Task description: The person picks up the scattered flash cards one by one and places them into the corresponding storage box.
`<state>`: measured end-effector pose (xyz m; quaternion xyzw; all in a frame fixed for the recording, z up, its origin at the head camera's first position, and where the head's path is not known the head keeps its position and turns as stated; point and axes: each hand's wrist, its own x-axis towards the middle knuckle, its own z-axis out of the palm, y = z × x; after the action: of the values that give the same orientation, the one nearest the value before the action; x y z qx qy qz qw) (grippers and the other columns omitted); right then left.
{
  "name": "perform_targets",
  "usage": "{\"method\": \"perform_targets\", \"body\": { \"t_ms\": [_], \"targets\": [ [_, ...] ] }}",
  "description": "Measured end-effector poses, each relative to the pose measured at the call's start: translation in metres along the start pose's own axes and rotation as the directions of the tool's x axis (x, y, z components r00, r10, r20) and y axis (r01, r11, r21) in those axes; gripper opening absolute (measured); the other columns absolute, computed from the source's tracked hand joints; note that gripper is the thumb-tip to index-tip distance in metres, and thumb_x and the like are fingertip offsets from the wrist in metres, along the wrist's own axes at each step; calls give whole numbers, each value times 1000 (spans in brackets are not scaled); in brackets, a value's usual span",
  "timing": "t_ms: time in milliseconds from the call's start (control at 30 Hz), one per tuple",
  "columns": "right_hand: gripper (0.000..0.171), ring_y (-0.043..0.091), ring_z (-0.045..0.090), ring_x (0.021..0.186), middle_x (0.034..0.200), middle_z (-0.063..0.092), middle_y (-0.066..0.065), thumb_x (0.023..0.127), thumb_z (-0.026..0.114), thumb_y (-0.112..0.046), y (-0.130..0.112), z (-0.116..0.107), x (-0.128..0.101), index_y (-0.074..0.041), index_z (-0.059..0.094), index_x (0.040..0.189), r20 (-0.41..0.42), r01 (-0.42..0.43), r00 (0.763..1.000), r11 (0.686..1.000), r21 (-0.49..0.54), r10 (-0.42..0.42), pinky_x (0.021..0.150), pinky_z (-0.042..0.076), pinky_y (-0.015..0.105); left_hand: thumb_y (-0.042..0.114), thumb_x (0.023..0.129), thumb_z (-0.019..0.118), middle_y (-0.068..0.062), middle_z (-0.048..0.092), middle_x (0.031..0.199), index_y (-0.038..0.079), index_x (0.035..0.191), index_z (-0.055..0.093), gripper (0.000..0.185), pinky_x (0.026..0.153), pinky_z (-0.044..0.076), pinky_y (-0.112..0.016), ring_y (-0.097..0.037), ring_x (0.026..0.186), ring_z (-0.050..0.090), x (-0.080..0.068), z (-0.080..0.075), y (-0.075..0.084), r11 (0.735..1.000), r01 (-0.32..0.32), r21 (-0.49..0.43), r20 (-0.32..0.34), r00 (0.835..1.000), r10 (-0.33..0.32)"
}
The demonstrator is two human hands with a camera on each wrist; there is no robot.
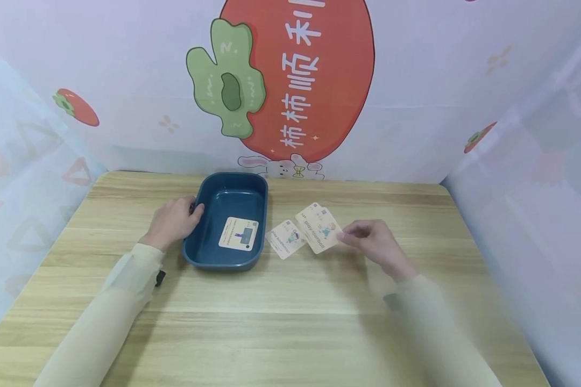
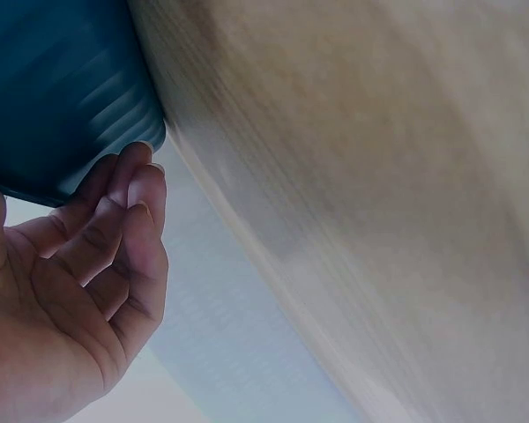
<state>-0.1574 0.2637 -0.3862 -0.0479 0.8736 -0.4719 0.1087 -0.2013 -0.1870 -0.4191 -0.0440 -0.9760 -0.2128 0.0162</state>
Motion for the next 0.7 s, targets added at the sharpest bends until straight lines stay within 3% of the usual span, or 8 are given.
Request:
{"method": "perform_targets", "body": {
  "t_ms": [267, 567, 700],
  "targets": [
    [25, 29, 61, 85, 100, 70, 20, 93, 77, -23, -6, 11, 6, 1, 74, 102, -10, 15, 1000, 998, 64, -14, 72, 49, 31, 29, 106, 47, -11, 58, 73, -5, 115, 64, 39, 52, 44, -36, -26, 61, 57, -1, 0, 0, 1000, 3, 1, 2, 1000, -3],
    [27, 28, 60, 91, 104, 69, 20, 94, 76, -25, -19, 21, 9, 0, 74, 104, -1, 8, 1000, 995, 102, -8, 80, 51, 33, 30, 106, 47, -12, 60, 77, -6, 117, 63, 40, 54, 46, -37, -28, 65, 59, -1, 0, 0, 1000, 8, 1, 8, 1000, -8],
    [25, 24, 61, 91, 101, 71, 12, 94, 76, -21, -24, 24, 12, 1, 74, 104, -2, 23, 1000, 990, 140, -23, 83, 52, 34, 30, 106, 46, -14, 62, 81, -7, 123, 62, 43, 55, 47, -37, -28, 67, 60, -1, -1, 0, 1000, 11, 8, 12, 1000, -11]
  ]
}}
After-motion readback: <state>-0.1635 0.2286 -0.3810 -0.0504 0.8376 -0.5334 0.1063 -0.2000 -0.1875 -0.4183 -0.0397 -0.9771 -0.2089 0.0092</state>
